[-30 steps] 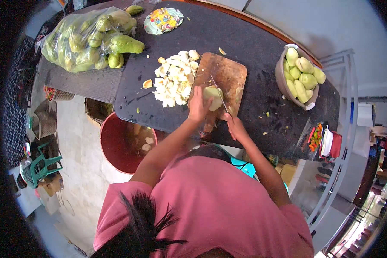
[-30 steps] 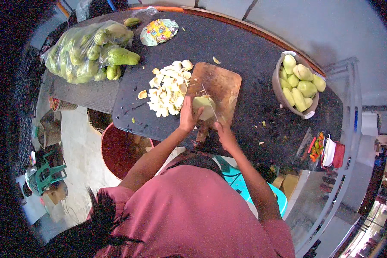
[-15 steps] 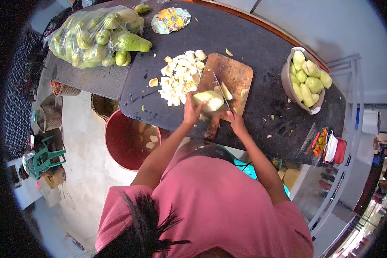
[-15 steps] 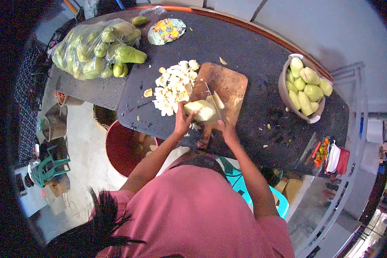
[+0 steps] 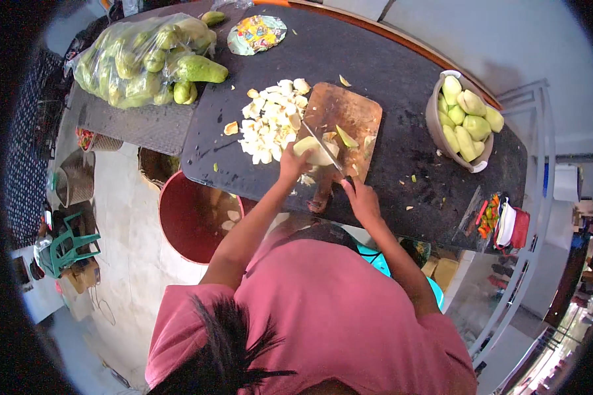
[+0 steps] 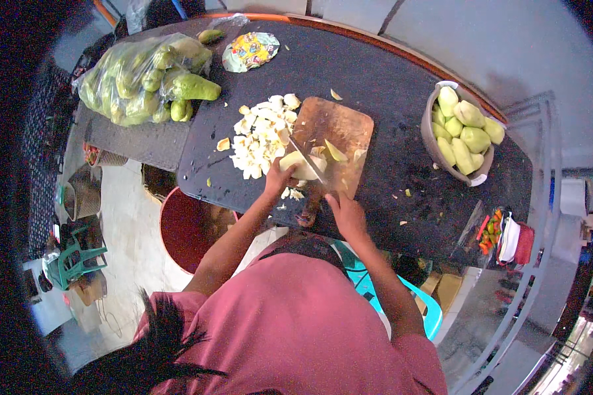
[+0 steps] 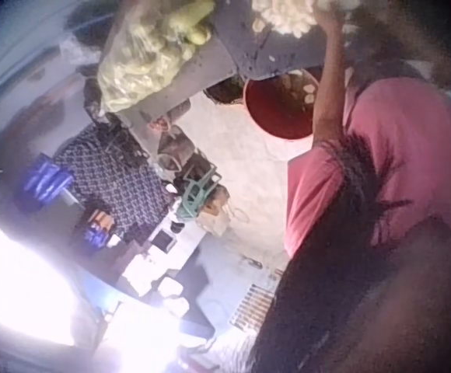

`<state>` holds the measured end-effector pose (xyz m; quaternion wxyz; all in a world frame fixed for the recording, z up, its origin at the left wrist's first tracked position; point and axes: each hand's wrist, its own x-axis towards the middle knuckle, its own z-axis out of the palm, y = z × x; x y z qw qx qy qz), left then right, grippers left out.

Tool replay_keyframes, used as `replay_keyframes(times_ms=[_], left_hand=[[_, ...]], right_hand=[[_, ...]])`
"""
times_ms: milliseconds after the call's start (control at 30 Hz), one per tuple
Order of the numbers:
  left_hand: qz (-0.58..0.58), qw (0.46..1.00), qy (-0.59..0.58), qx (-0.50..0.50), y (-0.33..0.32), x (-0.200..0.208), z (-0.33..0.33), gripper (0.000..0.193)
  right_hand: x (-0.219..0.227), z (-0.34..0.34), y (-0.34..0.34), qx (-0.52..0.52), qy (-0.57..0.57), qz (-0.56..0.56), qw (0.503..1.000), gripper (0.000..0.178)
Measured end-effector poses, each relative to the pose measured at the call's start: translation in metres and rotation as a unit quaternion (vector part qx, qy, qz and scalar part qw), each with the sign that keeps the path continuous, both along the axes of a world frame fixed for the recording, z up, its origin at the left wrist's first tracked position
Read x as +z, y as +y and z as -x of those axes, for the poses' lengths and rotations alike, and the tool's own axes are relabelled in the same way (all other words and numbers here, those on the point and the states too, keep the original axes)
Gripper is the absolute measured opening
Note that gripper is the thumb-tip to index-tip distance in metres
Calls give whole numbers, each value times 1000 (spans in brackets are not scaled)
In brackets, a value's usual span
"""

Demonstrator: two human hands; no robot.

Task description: The person uses a knife to slice chayotes on a wooden cutting board, dropping the cut pieces into a red bucket and reaching into a bowl to retrieve whole chayotes.

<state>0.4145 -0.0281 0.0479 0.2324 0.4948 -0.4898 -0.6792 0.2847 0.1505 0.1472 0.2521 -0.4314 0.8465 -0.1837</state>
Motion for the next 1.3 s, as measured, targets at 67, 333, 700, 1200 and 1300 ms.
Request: replay_keyframes(times_ms=[67,333,700,1200,1300], left_hand=[[38,999,-10,-29,7,3,3,42],[156,988,-3,-24,19,1,12,44],[231,969,-78,-24,31,19,20,40],[163,986,30,-25,15,-52,17,38],[49,992,116,-23,20,-36,10,39]], right_hand=[[8,-7,1,9,23,-18,1000,48],[14,-19,20,10,45,-36,998,53],[-4,-6,-10,-12,48,-41,998,51],[-44,57,-39,-21,-152,20,988,55],[-30,71,-27,-96,-471,-61,875,55]])
